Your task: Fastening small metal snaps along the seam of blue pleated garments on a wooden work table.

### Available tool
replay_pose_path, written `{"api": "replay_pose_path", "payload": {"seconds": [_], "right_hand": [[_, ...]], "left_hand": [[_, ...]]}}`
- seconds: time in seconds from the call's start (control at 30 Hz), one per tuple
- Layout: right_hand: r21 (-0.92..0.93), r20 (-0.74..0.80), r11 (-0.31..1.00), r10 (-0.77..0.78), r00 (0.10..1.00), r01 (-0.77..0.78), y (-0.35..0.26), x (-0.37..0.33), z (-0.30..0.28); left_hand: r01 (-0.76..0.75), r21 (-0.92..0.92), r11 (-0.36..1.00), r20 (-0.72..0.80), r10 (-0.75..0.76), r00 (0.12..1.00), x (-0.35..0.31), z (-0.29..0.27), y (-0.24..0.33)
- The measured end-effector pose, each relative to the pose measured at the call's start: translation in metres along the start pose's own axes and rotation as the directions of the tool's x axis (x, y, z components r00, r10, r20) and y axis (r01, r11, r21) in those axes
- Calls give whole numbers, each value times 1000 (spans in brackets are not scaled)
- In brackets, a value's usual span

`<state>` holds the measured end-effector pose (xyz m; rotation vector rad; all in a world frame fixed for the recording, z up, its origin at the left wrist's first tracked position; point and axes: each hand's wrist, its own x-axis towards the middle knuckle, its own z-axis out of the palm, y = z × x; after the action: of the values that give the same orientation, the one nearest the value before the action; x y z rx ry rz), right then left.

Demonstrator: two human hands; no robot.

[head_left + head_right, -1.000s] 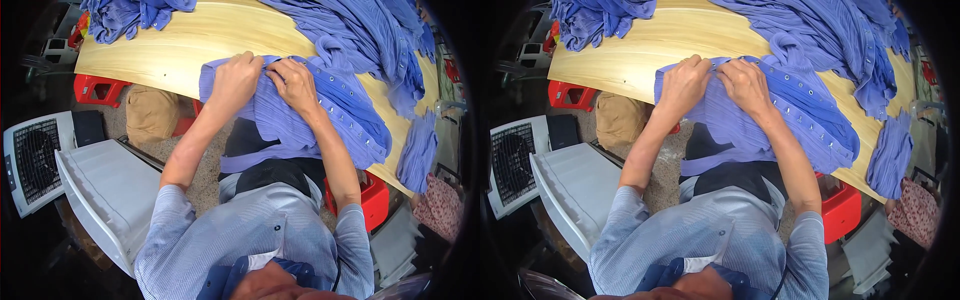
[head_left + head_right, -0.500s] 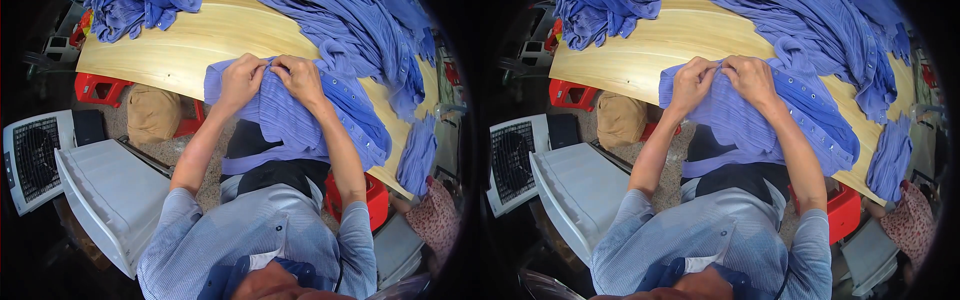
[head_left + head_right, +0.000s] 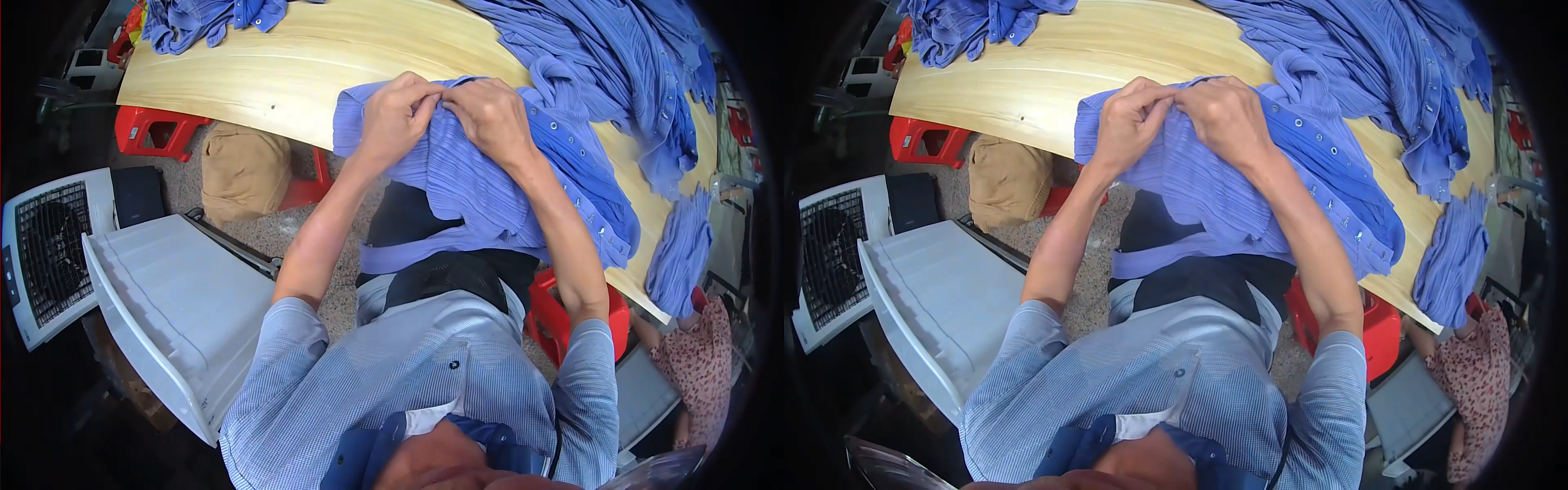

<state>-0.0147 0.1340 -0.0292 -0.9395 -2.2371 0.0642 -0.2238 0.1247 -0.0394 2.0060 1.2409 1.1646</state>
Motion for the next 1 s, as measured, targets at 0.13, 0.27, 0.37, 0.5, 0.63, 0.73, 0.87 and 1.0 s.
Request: {"api": "replay_pose_path", "payload": {"seconds": [0.13, 0.27, 0.37, 0.5, 0.63, 0.73, 0.87, 1.0], "right_hand": [[185, 8, 959, 219, 976, -217, 2, 2, -4], [222, 17, 948, 228, 973, -226, 1, 6, -5], [199, -4, 968, 157, 988, -153, 3, 5, -1], [88, -130, 995, 60, 990, -49, 0, -4, -1], [-80, -158, 988, -143, 977, 132, -6, -7, -13], [-118, -111, 979, -177, 978, 164, -9, -11, -20], [-74, -34, 997, -33, 999, 31, -15, -35, -25], [8, -58, 992, 130, 990, -129, -21, -50, -29]], "left_hand": [[35, 12, 999, 0, -35, 999, 3, -2, 4], [-26, 54, 998, -14, 27, 1000, 4, -5, 2], [11, 36, 999, 13, -12, 1000, 1, -8, 3], [-48, 32, 998, 13, 47, 999, 0, -1, 3], [-133, 84, 988, 88, 125, 988, 2, -6, 8], [-236, 228, 944, 158, 203, 966, -1, -15, 19], [-321, 364, 875, 193, 266, 944, -4, -16, 11], [-448, 459, 767, 262, 365, 894, -9, -21, 12]]}}
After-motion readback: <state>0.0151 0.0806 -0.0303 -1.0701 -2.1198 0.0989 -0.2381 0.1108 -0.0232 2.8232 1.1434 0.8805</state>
